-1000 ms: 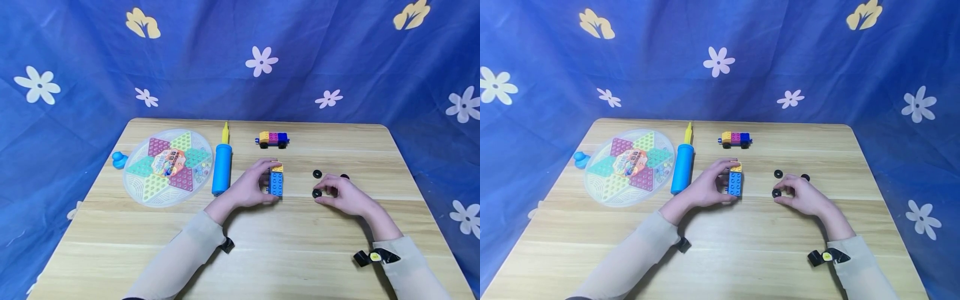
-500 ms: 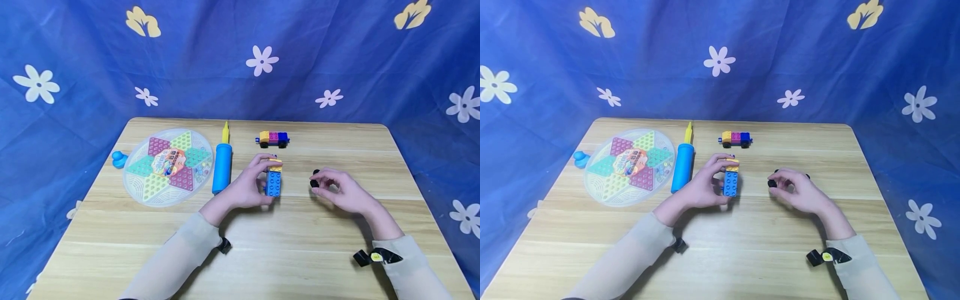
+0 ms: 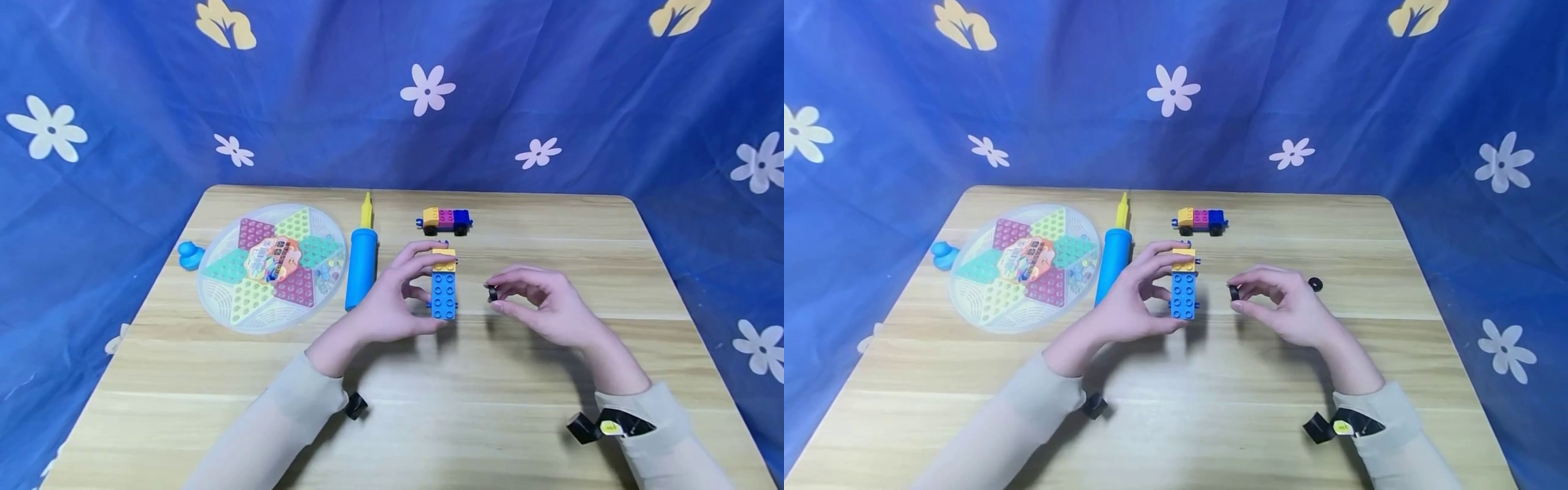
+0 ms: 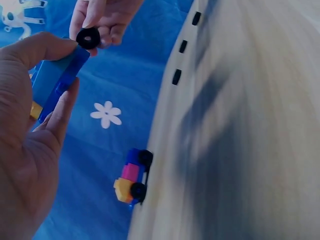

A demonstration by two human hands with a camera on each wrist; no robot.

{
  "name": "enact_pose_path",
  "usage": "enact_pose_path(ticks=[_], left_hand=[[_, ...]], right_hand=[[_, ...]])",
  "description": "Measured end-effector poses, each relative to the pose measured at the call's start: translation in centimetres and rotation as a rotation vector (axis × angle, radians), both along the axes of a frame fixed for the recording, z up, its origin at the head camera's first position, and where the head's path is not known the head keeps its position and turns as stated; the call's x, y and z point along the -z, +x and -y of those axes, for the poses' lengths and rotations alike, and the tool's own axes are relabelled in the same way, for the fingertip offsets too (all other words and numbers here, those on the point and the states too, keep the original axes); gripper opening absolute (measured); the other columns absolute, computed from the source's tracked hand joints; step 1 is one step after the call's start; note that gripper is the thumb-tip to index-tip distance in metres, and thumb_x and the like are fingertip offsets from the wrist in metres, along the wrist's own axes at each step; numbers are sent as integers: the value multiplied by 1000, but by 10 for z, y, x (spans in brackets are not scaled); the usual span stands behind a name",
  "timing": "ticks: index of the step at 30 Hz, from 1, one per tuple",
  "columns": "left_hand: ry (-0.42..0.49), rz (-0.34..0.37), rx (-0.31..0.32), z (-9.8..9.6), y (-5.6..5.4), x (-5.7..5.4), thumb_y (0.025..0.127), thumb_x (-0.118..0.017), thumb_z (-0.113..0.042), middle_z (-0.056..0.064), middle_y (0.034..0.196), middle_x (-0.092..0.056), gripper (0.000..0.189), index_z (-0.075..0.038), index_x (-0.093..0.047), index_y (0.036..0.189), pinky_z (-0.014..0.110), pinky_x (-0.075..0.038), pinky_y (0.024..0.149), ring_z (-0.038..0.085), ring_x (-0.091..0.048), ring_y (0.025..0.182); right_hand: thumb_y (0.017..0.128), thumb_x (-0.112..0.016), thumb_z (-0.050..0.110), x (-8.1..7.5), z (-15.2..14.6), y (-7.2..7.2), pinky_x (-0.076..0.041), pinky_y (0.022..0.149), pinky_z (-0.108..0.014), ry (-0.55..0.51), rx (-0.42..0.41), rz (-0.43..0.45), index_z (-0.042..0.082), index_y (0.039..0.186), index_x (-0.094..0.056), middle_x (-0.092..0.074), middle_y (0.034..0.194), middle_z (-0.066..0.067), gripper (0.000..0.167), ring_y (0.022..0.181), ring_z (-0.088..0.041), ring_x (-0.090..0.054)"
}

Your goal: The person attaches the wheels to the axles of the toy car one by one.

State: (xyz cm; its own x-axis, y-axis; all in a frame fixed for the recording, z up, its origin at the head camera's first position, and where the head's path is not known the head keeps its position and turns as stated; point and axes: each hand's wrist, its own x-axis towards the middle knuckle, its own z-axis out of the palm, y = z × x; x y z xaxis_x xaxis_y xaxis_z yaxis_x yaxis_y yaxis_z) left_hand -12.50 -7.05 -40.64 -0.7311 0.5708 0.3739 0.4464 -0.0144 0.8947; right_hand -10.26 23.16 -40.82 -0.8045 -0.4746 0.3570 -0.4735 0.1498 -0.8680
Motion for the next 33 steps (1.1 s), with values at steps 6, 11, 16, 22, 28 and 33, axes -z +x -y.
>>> enact_pose_path(ticks=[6, 11, 16, 22, 28, 33], left_hand=[[75, -11, 10, 2, 7, -14, 70, -93, 14, 2, 159, -38, 91, -10, -58, 150, 41, -64, 79, 26, -61, 120], [137, -29, 24, 2, 11, -24, 70, -94, 12, 4, 158, -39, 88, -6, -58, 149, 43, -65, 79, 29, -62, 121], [152, -41, 37, 1, 14, -29, 70, -94, 12, 5, 160, -37, 88, -4, -58, 148, 43, -64, 81, 29, -61, 123], [158, -20, 43, 3, 15, -30, 69, -94, 12, 5, 159, -38, 87, -4, -59, 147, 44, -64, 81, 30, -62, 125], [155, 32, 55, 3, 18, -33, 69, -94, 13, 0, 160, -39, 86, -4, -60, 146, 46, -64, 83, 30, -61, 130], [177, 45, 48, 4, 19, -32, 68, -94, 15, 2, 160, -39, 85, -2, -61, 145, 46, -64, 82, 32, -60, 130]], right_hand=[[84, -75, -24, -7, 17, 4, -61, 91, -38, -116, -69, 27, -5, 121, -73, -73, 116, -22, 42, 101, -28, -75], [84, -77, -23, -10, 30, 7, -62, 87, -40, -157, -85, 35, -7, 118, -73, -75, 115, -20, 39, 98, -27, -76], [83, -78, -22, -11, 38, 9, -63, 84, -40, -195, -99, 36, -10, 116, -72, -75, 113, -21, 36, 97, -28, -76], [82, -81, -20, -9, 43, 8, -63, 85, -38, -267, -125, -7, -14, 112, -73, -75, 112, -20, 32, 101, -26, -75], [78, -84, -19, -12, 48, 11, -63, 81, -35, -254, -78, -56, -11, 107, -77, -77, 106, -19, 31, 100, -24, -74], [75, -82, -25, -16, 54, 16, -64, 79, -35, -204, 0, -37, -11, 105, -78, -77, 102, -19, 34, 96, -23, -75]])
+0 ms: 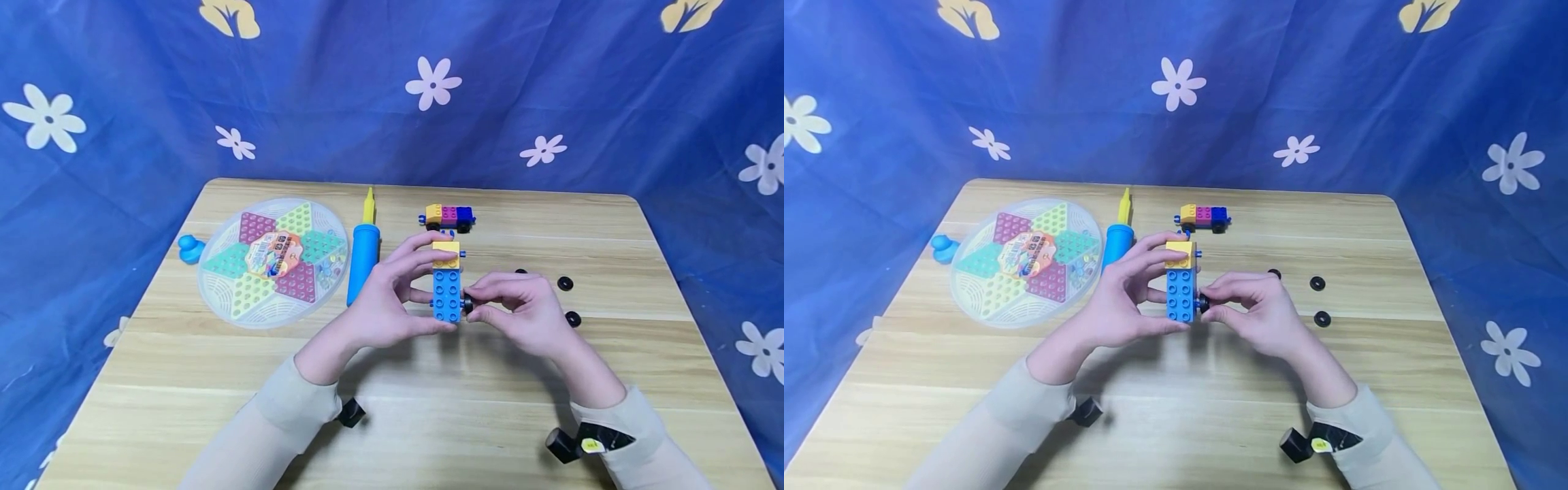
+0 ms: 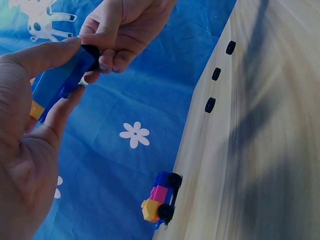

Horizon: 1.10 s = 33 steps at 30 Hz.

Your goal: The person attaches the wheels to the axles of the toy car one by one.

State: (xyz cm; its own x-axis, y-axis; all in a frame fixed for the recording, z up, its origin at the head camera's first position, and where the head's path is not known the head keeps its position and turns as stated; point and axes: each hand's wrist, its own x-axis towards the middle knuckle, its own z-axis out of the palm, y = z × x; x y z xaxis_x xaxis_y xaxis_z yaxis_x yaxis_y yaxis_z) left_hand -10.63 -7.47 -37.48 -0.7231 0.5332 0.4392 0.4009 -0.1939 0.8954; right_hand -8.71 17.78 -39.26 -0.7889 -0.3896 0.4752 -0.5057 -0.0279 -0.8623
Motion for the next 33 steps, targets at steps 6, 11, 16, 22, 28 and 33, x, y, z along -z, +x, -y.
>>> enact_pose_path(ticks=[6, 11, 16, 22, 28, 33], left_hand=[[42, 16, -7, -1, -1, 3, 66, -93, 19, 7, 159, -39, 86, 2, -60, 144, 48, -64, 80, 35, -61, 128], [88, 33, -5, -2, -2, 4, 64, -91, 23, 9, 158, -39, 88, 4, -58, 144, 49, -64, 79, 37, -61, 129], [99, 41, -8, -2, -2, 4, 63, -91, 25, 10, 159, -39, 90, 4, -57, 144, 50, -64, 79, 38, -60, 131], [92, 41, -6, -2, -2, 5, 63, -91, 24, 9, 159, -40, 89, 5, -58, 143, 49, -64, 78, 37, -60, 131], [97, 26, 3, -4, -2, 3, 63, -91, 24, 8, 158, -40, 89, 6, -57, 144, 49, -64, 79, 39, -61, 129], [84, 9, -28, -5, -2, 1, 63, -93, 22, 7, 159, -40, 89, 3, -58, 143, 47, -64, 80, 35, -64, 124]], right_hand=[[72, -81, -29, -1, 6, 3, -64, 75, -34, 6, 70, 4, -12, 103, -78, -77, 99, -19, 36, 95, -22, -76], [75, -80, -28, 3, 8, 3, -64, 73, -37, -95, 55, 71, -18, 103, -74, -78, 99, -19, 30, 90, -23, -77], [81, -82, -18, 9, 8, 0, -64, 73, -39, -195, 4, 118, -21, 104, -72, -78, 102, -19, 25, 87, -25, -78], [85, -77, -20, 12, 5, -5, -64, 73, -37, -201, -76, 116, -16, 109, -74, -78, 104, -18, 24, 84, -22, -79], [89, -83, 2, 16, 0, -8, -63, 76, -36, -209, -107, 141, -6, 109, -78, -79, 106, -13, 22, 88, -20, -79], [91, -79, -6, 19, -4, -9, -63, 76, -33, -184, -78, 126, -6, 113, -77, -79, 109, -7, 21, 86, -16, -79]])
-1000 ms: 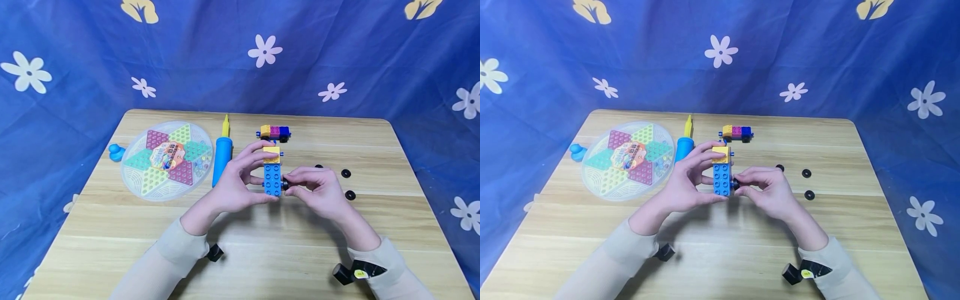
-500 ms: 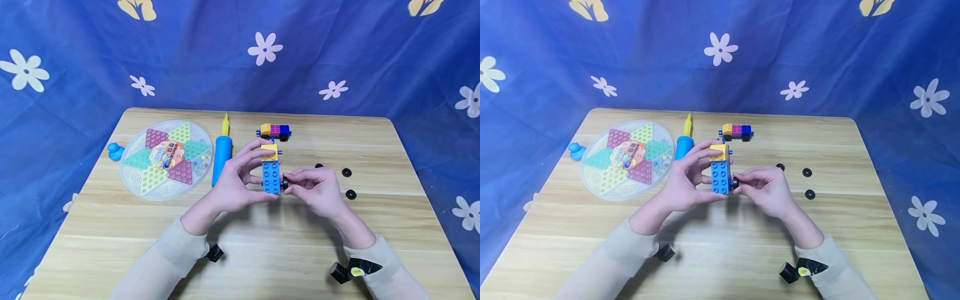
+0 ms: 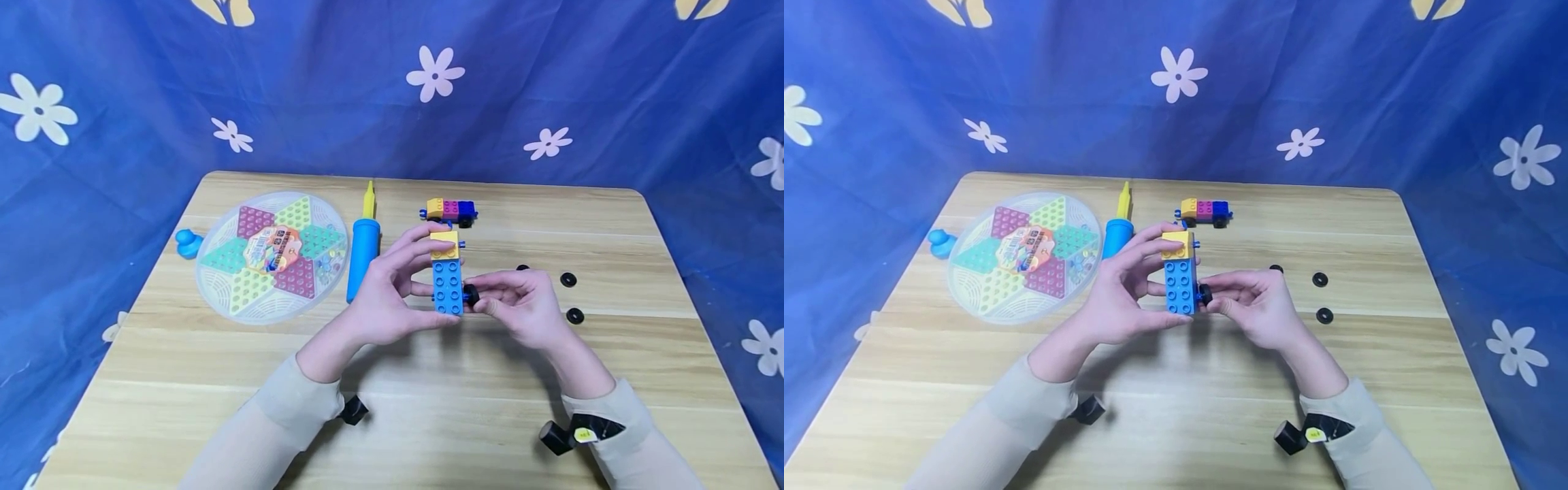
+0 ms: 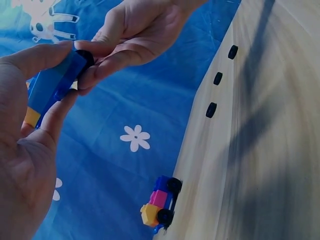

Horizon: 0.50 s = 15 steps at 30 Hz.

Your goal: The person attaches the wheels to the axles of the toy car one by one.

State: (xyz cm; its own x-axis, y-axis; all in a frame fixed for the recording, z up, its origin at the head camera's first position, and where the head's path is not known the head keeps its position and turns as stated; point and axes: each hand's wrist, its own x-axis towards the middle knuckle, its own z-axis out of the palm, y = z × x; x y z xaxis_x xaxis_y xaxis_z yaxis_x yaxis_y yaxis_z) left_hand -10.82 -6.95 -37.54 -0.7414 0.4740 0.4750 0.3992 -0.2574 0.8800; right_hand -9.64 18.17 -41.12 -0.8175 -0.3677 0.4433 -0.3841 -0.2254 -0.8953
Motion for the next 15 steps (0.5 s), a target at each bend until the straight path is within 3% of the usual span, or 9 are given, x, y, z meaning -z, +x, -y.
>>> enact_pose_path(ticks=[6, 15], left_hand=[[-12, 8, -9, -1, 2, 2, 63, -92, 23, 7, 158, -40, 89, 4, -59, 143, 46, -64, 81, 34, -64, 124], [-14, 10, 30, -4, 4, 4, 65, -92, 22, 6, 159, -40, 84, 4, -60, 141, 48, -63, 83, 35, -64, 127]], right_hand=[[87, -74, -21, 0, -2, 2, -63, 73, -34, 18, 5, -58, -15, 111, -73, -79, 109, -11, 24, 84, -18, -79], [74, -73, -35, -8, 8, 12, -63, 63, -29, 87, 89, -153, -14, 104, -76, -78, 97, -22, 38, 80, -18, -79]])
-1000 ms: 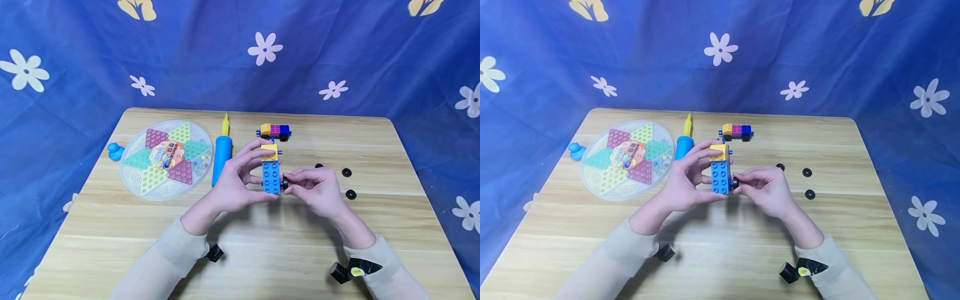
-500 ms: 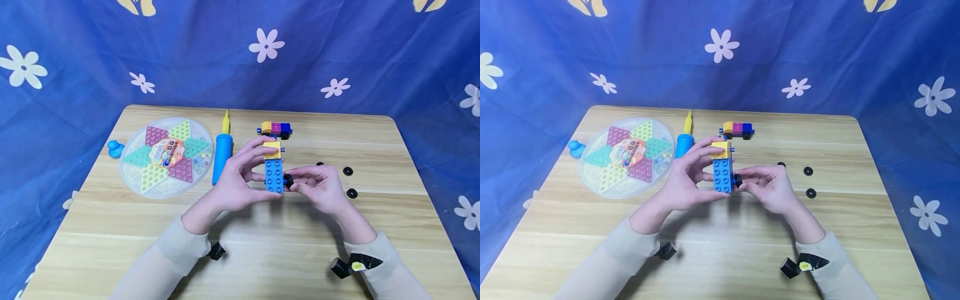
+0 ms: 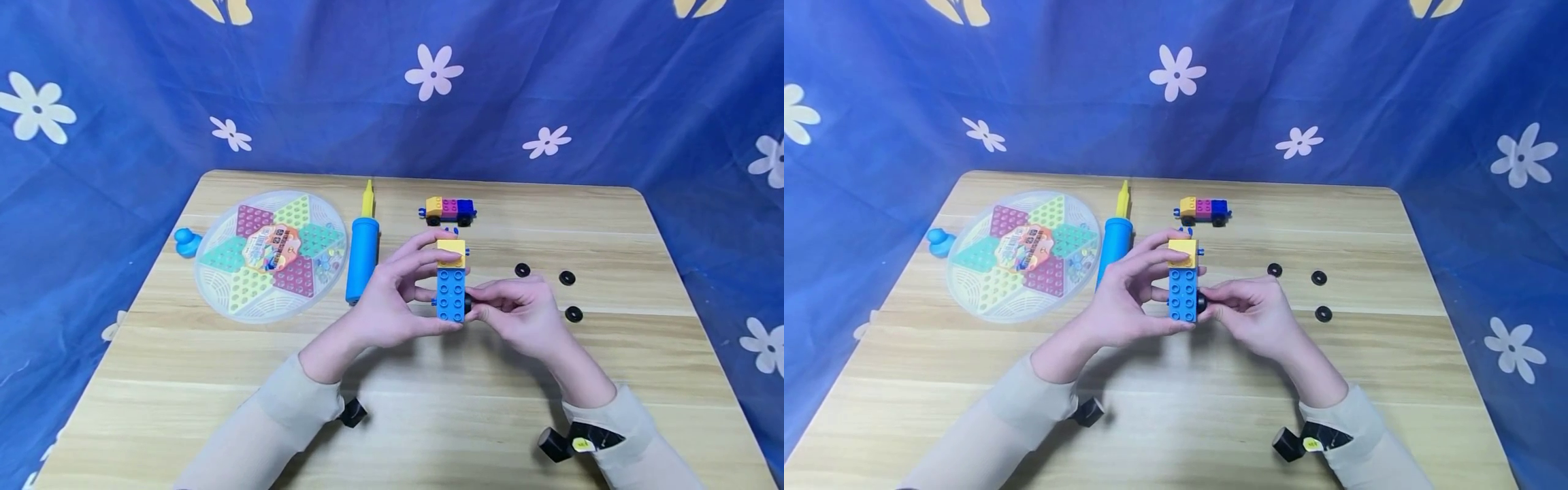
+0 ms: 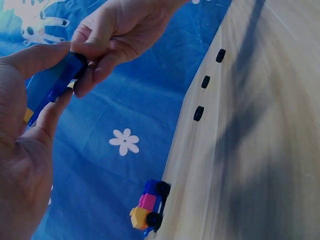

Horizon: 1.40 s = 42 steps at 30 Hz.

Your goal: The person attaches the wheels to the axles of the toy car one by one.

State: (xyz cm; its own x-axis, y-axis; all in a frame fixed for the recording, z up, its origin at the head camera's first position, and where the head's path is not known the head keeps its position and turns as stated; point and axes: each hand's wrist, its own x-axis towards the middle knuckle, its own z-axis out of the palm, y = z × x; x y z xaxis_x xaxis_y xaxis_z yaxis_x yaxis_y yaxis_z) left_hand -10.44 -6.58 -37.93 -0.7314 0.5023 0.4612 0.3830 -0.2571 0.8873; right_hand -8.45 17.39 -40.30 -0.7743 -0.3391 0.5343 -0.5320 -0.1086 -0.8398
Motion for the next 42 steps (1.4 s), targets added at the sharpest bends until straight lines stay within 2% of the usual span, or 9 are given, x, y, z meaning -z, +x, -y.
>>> enact_pose_path(ticks=[3, 7, 10, 16, 23, 27, 30, 35, 42], left_hand=[[4, -10, 13, -1, 0, -1, 66, -92, 21, 6, 159, -39, 83, 4, -60, 140, 48, -63, 83, 36, -65, 126], [48, -8, 36, 0, -2, -3, 65, -90, 25, 13, 160, -37, 85, 7, -57, 142, 50, -63, 85, 40, -65, 126], [52, -8, 46, 1, -4, -3, 66, -89, 26, 16, 160, -35, 87, 7, -55, 144, 50, -62, 86, 41, -64, 127], [-27, -50, 9, 5, -8, 0, 66, -93, 19, 10, 159, -39, 93, 2, -53, 148, 48, -63, 84, 36, -64, 123], [-67, -55, 31, 7, -10, 0, 69, -92, 16, 10, 161, -37, 95, -2, -50, 153, 48, -63, 83, 33, -63, 124], [-88, -57, 45, 8, -11, 0, 71, -90, 16, 9, 161, -36, 96, -2, -48, 155, 48, -62, 87, 32, -61, 127], [-120, -68, 32, 9, -11, 1, 71, -91, 14, 7, 160, -36, 96, -3, -48, 155, 47, -62, 88, 30, -61, 128], [-164, -78, 12, 11, -11, 2, 71, -92, 12, 4, 159, -37, 100, -6, -46, 157, 44, -62, 87, 28, -60, 126], [-122, -48, 59, 11, -10, 2, 72, -90, 17, 3, 163, -34, 101, -5, -44, 159, 46, -60, 94, 29, -50, 141]], right_hand=[[73, -74, -35, -1, 2, 1, -62, 62, -27, 32, 19, -32, -14, 104, -76, -77, 96, -23, 37, 82, -17, -78], [85, -83, -12, -1, 2, 0, -62, 62, -29, 26, 36, -53, -13, 106, -76, -77, 98, -22, 22, 83, -18, -79], [88, -86, 3, -2, 1, -1, -63, 63, -32, 14, 30, -70, -12, 107, -77, -78, 100, -22, 26, 85, -21, -79], [80, -82, -21, -1, -1, -2, -64, 70, -39, 11, -22, -77, -12, 111, -76, -77, 105, -25, 33, 92, -24, -79], [84, -84, -11, 0, -2, -2, -64, 72, -40, 0, -63, -64, -13, 111, -74, -76, 106, -25, 29, 85, -26, -78], [77, -83, -23, -2, -3, -3, -64, 74, -40, 11, -66, -57, -12, 111, -74, -76, 107, -24, 37, 88, -27, -77], [71, -80, -31, -4, -2, -2, -64, 75, -41, 24, -66, -45, -11, 112, -74, -75, 107, -23, 46, 91, -27, -77], [71, -81, -30, -5, -3, 0, -64, 76, -42, 53, -55, 12, -10, 113, -74, -75, 107, -23, 47, 90, -29, -76], [79, -81, -22, 3, -4, -1, -64, 80, -40, 42, -63, 155, -14, 119, -65, -71, 112, -23, 43, 93, -26, -75]])
